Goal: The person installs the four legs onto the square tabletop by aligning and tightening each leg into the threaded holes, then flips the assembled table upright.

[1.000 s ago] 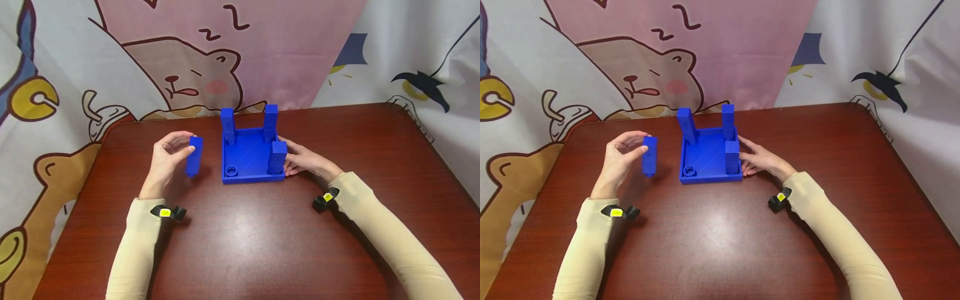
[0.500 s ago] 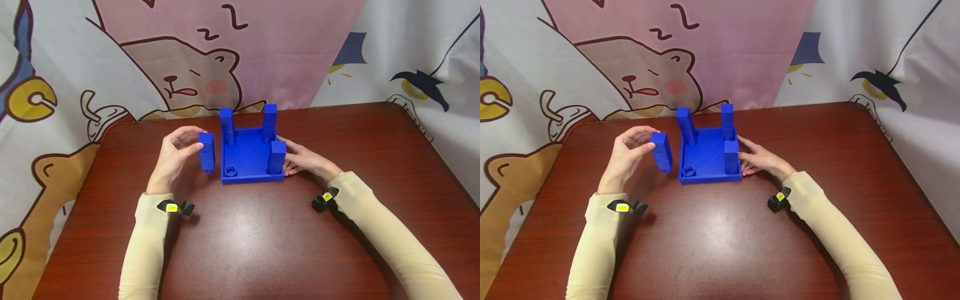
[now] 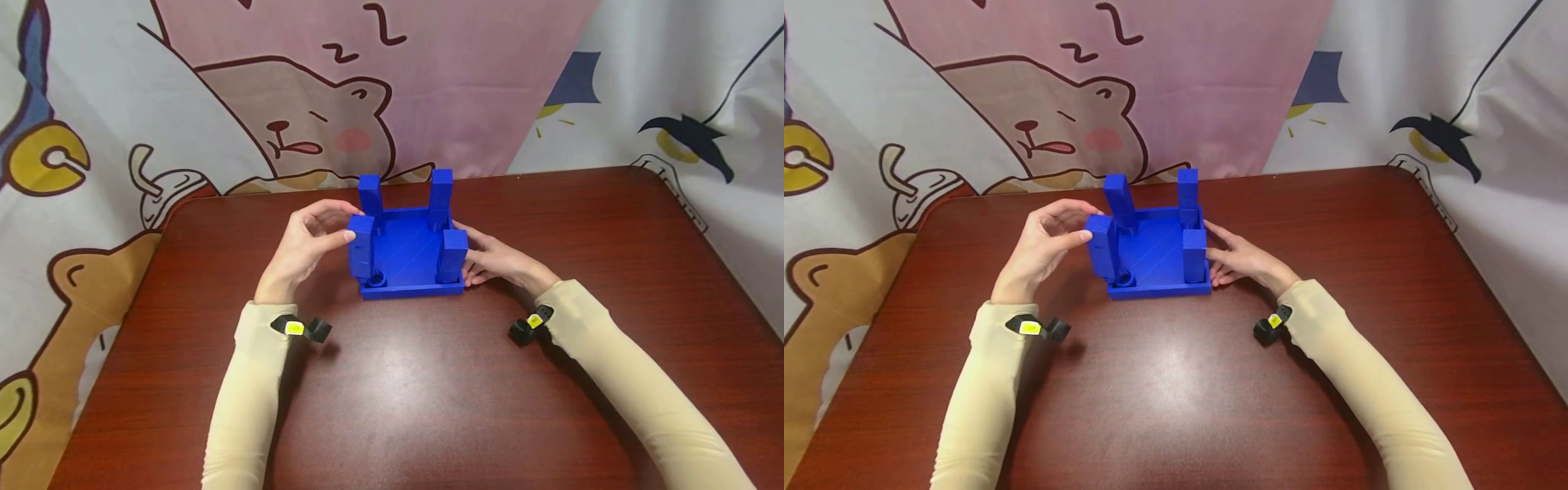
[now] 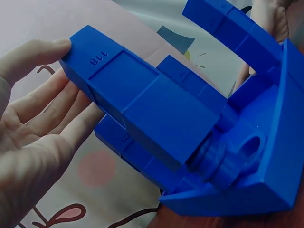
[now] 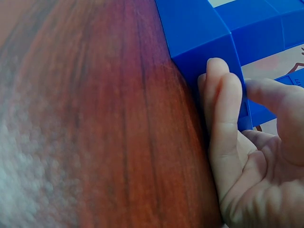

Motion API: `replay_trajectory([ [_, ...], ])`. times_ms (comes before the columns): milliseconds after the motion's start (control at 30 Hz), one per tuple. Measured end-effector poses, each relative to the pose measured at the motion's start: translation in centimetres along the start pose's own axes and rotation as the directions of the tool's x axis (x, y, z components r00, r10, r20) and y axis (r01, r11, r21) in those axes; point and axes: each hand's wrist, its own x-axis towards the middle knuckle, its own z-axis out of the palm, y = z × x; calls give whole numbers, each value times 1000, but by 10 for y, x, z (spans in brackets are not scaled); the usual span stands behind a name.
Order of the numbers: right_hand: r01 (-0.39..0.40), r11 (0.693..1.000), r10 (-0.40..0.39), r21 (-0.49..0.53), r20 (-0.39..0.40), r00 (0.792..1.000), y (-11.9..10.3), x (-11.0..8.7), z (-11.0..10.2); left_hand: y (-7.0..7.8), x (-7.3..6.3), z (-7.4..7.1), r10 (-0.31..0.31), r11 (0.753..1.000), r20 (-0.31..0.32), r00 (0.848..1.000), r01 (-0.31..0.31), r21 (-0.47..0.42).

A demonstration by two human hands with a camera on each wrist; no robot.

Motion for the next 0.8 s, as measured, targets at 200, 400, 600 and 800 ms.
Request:
replay_trajectory([
  [200,-5,1000,5,12,-2,1000,-1,0,0,-4,6,4,15,999,26,1000,-14,-50],
  [400,-2,1000,2,9,4,1000,-1,-1,1,-10,6,6,-57,998,78,995,60,-30],
  [600,-8,1000,8,-22,-10,1000,-1,1,-1,-13,3,3,-138,990,133,981,140,-6],
  [800,-12,1000,12,-20,-16,1000,1,2,-1,-15,1,1,-151,987,187,971,157,-18],
])
